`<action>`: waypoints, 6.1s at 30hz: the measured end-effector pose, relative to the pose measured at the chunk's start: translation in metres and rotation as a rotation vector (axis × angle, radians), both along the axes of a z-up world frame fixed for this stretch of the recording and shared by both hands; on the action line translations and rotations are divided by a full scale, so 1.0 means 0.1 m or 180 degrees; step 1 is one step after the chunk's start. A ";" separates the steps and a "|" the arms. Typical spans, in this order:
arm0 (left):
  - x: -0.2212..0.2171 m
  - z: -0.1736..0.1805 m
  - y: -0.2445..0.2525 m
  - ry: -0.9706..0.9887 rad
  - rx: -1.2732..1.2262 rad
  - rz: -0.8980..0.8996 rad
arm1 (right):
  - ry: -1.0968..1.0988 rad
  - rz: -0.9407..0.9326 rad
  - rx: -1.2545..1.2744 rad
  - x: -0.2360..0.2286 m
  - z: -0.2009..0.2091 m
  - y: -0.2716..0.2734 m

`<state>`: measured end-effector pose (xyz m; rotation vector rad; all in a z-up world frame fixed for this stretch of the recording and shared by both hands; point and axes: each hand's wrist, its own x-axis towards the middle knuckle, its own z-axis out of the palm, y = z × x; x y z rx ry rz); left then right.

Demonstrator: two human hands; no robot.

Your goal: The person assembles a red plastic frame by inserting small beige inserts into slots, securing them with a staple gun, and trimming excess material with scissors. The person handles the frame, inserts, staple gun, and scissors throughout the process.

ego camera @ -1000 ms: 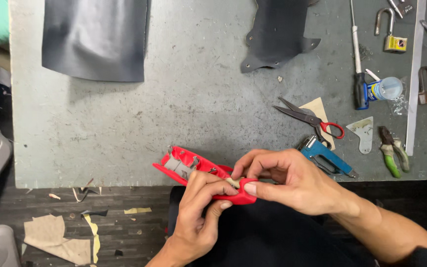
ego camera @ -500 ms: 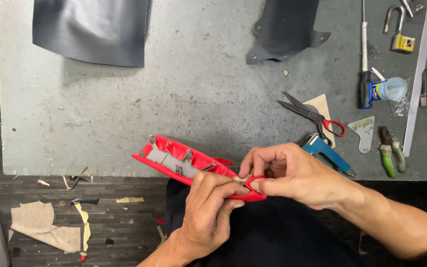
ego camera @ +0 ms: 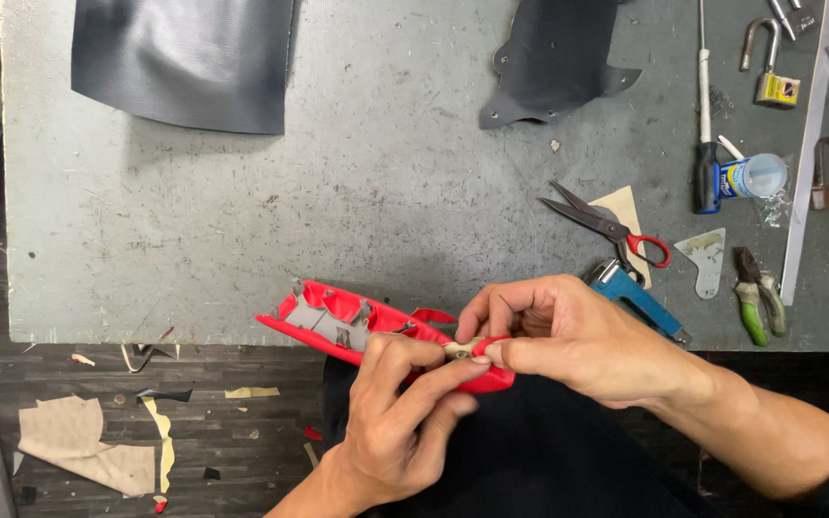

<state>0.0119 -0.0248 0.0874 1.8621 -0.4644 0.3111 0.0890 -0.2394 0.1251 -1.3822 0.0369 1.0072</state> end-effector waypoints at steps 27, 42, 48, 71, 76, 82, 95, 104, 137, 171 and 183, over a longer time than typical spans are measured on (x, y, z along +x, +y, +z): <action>0.04 -0.03 0.05 0.0853 -0.0660 -0.0340 | -0.0561 0.0547 0.0408 0.12 0.07 -0.02; -0.02 -0.22 -0.02 0.0570 -0.0615 0.0219 | -0.0345 0.0362 0.0119 0.08 -0.05 0.22; -0.06 -0.30 0.00 0.0526 -0.0721 0.0534 | 0.0234 0.0137 0.0395 0.13 -0.04 0.29; 0.15 0.00 0.27 0.0850 -0.1029 -0.0454 | -0.0707 0.0445 0.1111 0.28 -0.23 0.13; 0.19 0.14 0.36 0.0198 0.0015 0.0051 | -0.1792 0.0634 0.0721 0.33 -0.06 0.12; 0.17 0.31 0.50 -0.0189 0.0653 0.0355 | -0.1579 0.0709 0.0949 0.37 0.00 0.33; 0.05 0.42 0.66 0.0312 0.0493 0.0429 | -0.1007 0.0633 0.1169 0.36 -0.16 0.65; -0.03 0.54 0.75 0.0474 0.0632 0.0708 | -0.1660 0.0345 0.1402 0.25 -0.40 0.76; -0.13 0.52 0.47 0.0284 0.0424 0.0118 | -0.0879 0.1137 0.0388 0.19 0.26 0.61; -0.69 -0.97 1.25 -0.0443 0.1661 0.0314 | -0.1034 0.1163 0.1921 0.18 -0.36 0.56; -0.29 -0.49 0.97 -0.0657 0.1585 0.0117 | -0.0708 0.0742 0.2122 0.05 -0.51 0.62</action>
